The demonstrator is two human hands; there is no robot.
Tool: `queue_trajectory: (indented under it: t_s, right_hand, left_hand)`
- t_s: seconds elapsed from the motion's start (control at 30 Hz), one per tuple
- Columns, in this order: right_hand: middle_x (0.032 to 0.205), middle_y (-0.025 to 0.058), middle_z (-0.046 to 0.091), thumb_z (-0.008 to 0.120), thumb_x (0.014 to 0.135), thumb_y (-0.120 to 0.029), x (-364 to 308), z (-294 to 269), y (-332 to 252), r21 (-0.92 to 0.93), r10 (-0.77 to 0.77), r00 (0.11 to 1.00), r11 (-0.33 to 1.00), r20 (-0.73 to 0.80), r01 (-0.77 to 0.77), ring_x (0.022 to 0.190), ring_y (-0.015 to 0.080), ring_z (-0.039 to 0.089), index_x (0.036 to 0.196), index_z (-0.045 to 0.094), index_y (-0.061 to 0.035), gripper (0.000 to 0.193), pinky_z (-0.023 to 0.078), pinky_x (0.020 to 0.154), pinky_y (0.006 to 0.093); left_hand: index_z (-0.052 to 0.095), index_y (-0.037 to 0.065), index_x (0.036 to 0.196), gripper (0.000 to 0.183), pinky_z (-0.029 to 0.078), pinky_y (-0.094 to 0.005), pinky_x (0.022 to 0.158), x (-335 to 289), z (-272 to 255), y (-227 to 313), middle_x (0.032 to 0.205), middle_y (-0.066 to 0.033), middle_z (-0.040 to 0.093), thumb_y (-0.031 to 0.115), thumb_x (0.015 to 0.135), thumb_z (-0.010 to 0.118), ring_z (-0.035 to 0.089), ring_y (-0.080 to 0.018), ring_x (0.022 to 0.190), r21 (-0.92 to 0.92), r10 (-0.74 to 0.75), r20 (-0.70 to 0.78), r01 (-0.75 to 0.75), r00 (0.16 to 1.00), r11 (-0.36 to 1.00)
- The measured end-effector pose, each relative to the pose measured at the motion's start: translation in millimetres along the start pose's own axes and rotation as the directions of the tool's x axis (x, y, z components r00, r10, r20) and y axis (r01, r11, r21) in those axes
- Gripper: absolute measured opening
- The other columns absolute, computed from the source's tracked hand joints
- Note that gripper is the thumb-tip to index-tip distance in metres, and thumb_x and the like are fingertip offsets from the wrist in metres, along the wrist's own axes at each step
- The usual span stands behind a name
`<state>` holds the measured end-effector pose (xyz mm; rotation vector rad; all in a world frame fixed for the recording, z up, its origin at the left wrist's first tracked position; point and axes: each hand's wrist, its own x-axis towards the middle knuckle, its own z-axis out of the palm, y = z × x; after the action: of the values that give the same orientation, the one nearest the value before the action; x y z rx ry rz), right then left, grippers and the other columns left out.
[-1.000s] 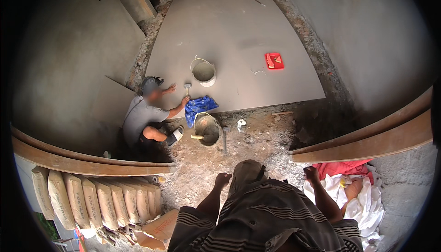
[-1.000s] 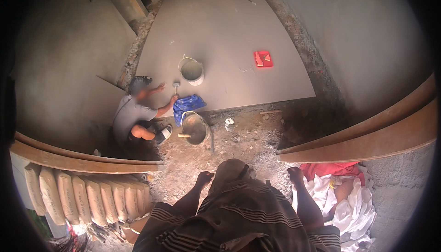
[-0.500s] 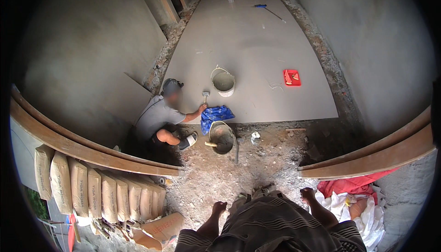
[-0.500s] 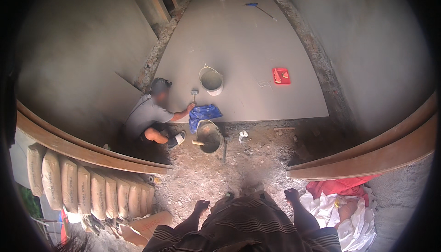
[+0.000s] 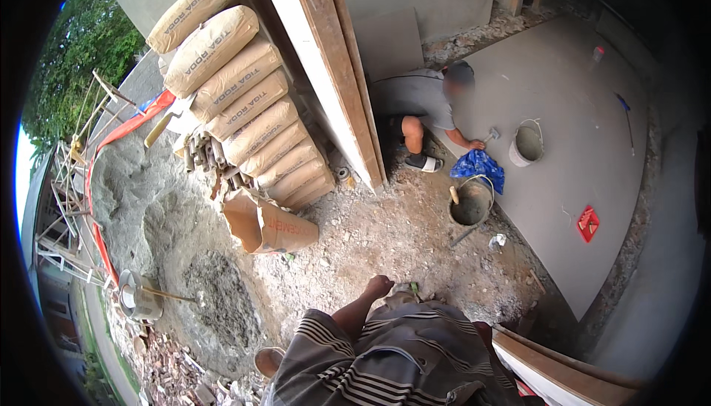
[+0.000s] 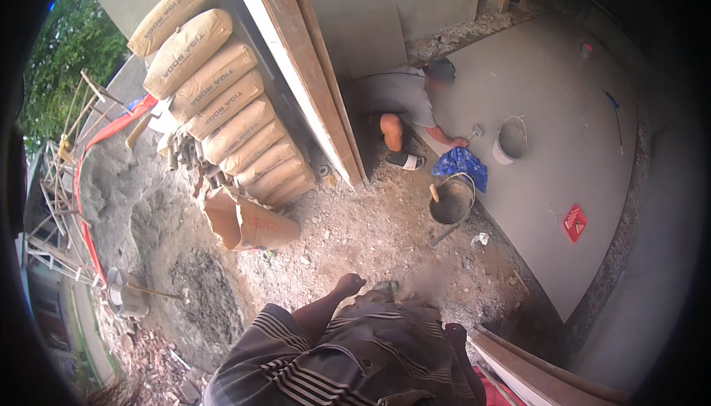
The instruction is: The person scoops cement from a bag into a bucket using a trowel, then moves indoors and sits on the floor. They use a hammer and chisel to break up rubble and debris along the base of a wall.
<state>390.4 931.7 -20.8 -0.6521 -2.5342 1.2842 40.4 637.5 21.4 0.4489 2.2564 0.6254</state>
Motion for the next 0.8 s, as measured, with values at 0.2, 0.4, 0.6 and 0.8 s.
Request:
queue_trajectory:
  t_s: [0.2,0.4,0.6,0.8]
  right_hand:
    - [0.072,0.0083,0.062,0.067,0.07,-0.015,48,-15,9,-0.388,-0.212,0.917,0.856,0.339,0.341,0.067,0.0246,0.062,0.073,0.062,-0.0076,0.009,0.05,0.062,0.0387]
    - [0.084,0.0078,0.06,0.059,0.087,-0.018,114,-24,-74,0.29,0.673,0.661,0.594,0.332,-0.75,0.062,0.0142,0.058,0.11,0.057,-0.0021,0.028,0.043,0.044,0.0258]
    - [0.083,0.0105,0.063,0.06,0.085,-0.017,136,-15,-120,0.098,0.583,0.744,0.762,0.326,-0.64,0.069,0.0172,0.062,0.104,0.061,0.0025,0.027,0.05,0.055,0.029]
    - [0.08,0.0089,0.061,0.06,0.084,-0.015,119,-5,-105,-0.028,0.47,0.801,0.868,0.37,-0.496,0.062,0.0169,0.06,0.103,0.061,0.0026,0.025,0.048,0.049,0.0281]
  left_hand:
    - [0.069,0.001,0.09,0.044,0.049,-0.0468,0.084,-34,22,-89,0.099,-0.0222,0.066,0.041,0.084,0.051,0.062,-0.039,0.095,0.194,-0.143,0.01,0.138,0.99,0.971]
    - [0.069,0.001,0.099,0.047,0.048,-0.0442,0.091,-75,39,-135,0.109,-0.0225,0.064,0.041,0.081,0.055,0.062,-0.0373,0.102,-0.002,-0.439,0.016,0.439,0.899,0.899]
    - [0.071,0.004,0.084,0.044,0.049,-0.0458,0.083,-68,25,-112,0.092,-0.02,0.068,0.043,0.082,0.049,0.063,-0.0374,0.092,-0.118,-0.355,-0.092,0.344,0.93,0.931]
    - [0.071,0.005,0.077,0.046,0.049,-0.0431,0.078,-41,-7,-73,0.084,-0.0189,0.068,0.046,0.082,0.05,0.064,-0.036,0.084,-0.341,-0.3,-0.033,0.271,0.954,0.9]
